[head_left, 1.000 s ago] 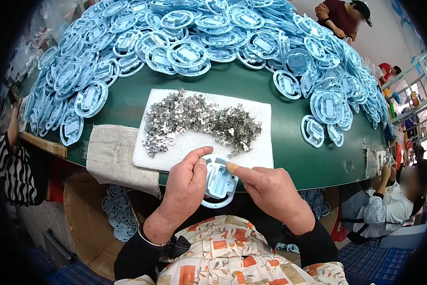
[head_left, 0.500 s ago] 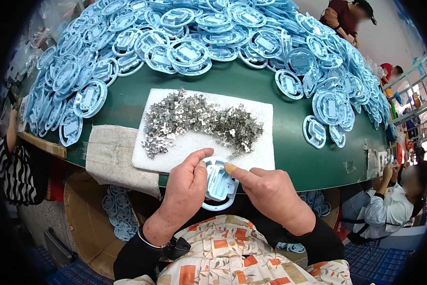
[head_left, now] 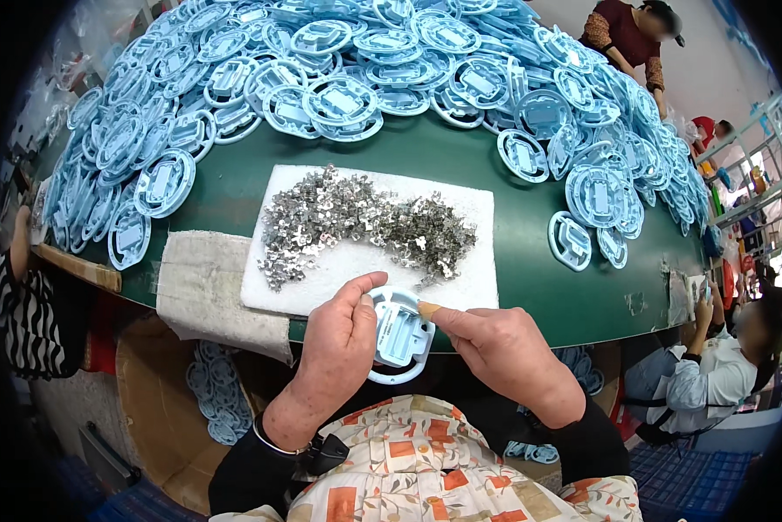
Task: The person inserts small metal pins into light blue plastic rings using a wooden stick. They pick up a ring, place a pin into a slot, and use the stick to push it into place. The person repeats this process for multiple rings, placing finished items into a pile on the table.
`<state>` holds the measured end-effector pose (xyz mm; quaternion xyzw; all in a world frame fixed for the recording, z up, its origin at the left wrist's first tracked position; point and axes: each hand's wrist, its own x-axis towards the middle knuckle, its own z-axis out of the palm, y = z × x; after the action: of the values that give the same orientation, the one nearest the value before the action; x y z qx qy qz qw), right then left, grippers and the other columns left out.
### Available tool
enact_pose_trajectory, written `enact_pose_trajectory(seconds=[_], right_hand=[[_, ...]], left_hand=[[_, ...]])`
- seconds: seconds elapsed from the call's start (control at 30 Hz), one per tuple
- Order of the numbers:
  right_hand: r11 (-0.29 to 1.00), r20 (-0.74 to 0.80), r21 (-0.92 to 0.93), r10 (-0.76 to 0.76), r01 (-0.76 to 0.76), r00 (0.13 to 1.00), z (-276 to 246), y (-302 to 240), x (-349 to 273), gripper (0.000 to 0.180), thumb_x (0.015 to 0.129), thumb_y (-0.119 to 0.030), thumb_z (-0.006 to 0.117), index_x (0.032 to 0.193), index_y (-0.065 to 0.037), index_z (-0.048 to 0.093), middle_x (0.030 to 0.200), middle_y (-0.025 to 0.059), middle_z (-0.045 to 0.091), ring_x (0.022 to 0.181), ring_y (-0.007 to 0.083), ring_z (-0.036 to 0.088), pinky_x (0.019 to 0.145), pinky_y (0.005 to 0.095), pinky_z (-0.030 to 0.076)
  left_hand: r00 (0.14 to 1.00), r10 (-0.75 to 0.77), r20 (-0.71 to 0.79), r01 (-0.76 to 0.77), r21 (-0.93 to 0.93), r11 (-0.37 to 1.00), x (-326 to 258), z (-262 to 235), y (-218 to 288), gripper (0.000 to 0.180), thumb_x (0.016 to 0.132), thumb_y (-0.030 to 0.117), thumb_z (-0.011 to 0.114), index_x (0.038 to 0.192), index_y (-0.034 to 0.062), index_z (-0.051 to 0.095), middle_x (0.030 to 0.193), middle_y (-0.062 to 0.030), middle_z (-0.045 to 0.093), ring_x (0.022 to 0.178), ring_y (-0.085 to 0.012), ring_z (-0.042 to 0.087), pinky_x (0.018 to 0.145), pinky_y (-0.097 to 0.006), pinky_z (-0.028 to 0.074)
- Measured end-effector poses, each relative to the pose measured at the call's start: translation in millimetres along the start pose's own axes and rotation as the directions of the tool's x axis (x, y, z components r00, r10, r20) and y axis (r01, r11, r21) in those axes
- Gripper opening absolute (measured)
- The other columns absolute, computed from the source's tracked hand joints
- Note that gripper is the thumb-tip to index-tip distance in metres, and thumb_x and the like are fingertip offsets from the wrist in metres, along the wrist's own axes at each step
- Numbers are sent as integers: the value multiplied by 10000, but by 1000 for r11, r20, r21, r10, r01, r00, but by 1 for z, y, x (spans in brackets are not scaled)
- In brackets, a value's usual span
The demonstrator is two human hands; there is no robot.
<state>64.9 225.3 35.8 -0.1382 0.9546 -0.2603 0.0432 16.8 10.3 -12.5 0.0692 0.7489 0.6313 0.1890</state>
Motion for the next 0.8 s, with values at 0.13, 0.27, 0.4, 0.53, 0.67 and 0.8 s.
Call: enact_pose_trajectory(seconds=[0.13, 0.27, 0.4, 0.53, 0.67, 0.8], right_hand=[[999, -52, 42, 3, 0, 999, 2, -1, 2, 367, 876, -51, 658, 1231, -142, 685, 765, 99, 690, 654, 311, 682, 556, 411, 546], [1000, -7, 20, -8, 8, 1000, 0, -6, 7, 362, 883, -52, 650, 1229, -147, 686, 737, 92, 676, 639, 307, 677, 551, 414, 542], [996, 52, -84, -13, 17, 999, -5, -8, 7, 396, 865, -55, 655, 1252, -137, 666, 704, 87, 648, 609, 295, 670, 532, 414, 533], [965, 95, -260, -11, 35, 995, -8, -19, 10, 407, 841, -65, 668, 1243, -133, 656, 676, 78, 616, 578, 280, 655, 512, 401, 521], [966, 88, -251, -41, 62, 995, -13, -19, 13, 357, 850, -80, 671, 1203, -134, 676, 668, 76, 618, 580, 282, 658, 513, 393, 520], [996, -69, 84, -30, 36, 997, -9, -7, 0, 303, 898, -129, 687, 1199, -97, 673, 766, 141, 692, 616, 297, 681, 542, 379, 533]], left_hand=[[1000, -14, 5, 14, 17, 1000, 1, 0, 1, 345, 1046, 76, 407, 1303, -56, 597, 909, -38, 668, 782, -48, 567, 704, -229, 486], [1000, 7, -10, -7, 25, 1000, 0, 0, 1, 341, 1045, 73, 408, 1293, -58, 602, 894, -33, 668, 762, -46, 563, 687, -233, 484], [1000, -6, -11, 6, 16, 1000, 0, 1, 3, 338, 1042, 67, 409, 1286, -52, 610, 859, -26, 663, 738, -46, 553, 669, -240, 479], [999, 46, -20, -44, 116, 992, 1, 4, 4, 334, 1041, 68, 416, 1281, -42, 620, 830, -17, 651, 709, -36, 527, 639, -229, 458], [996, 79, -36, -76, 66, 995, -1, 3, 1, 334, 1044, 73, 418, 1286, -45, 616, 784, -2, 629, 664, -25, 496, 592, -218, 427], [985, 164, -43, -167, -64, 984, -6, 3, -2, 341, 1049, 78, 406, 1291, -57, 605, 751, 3, 614, 661, -29, 497, 586, -230, 426]])
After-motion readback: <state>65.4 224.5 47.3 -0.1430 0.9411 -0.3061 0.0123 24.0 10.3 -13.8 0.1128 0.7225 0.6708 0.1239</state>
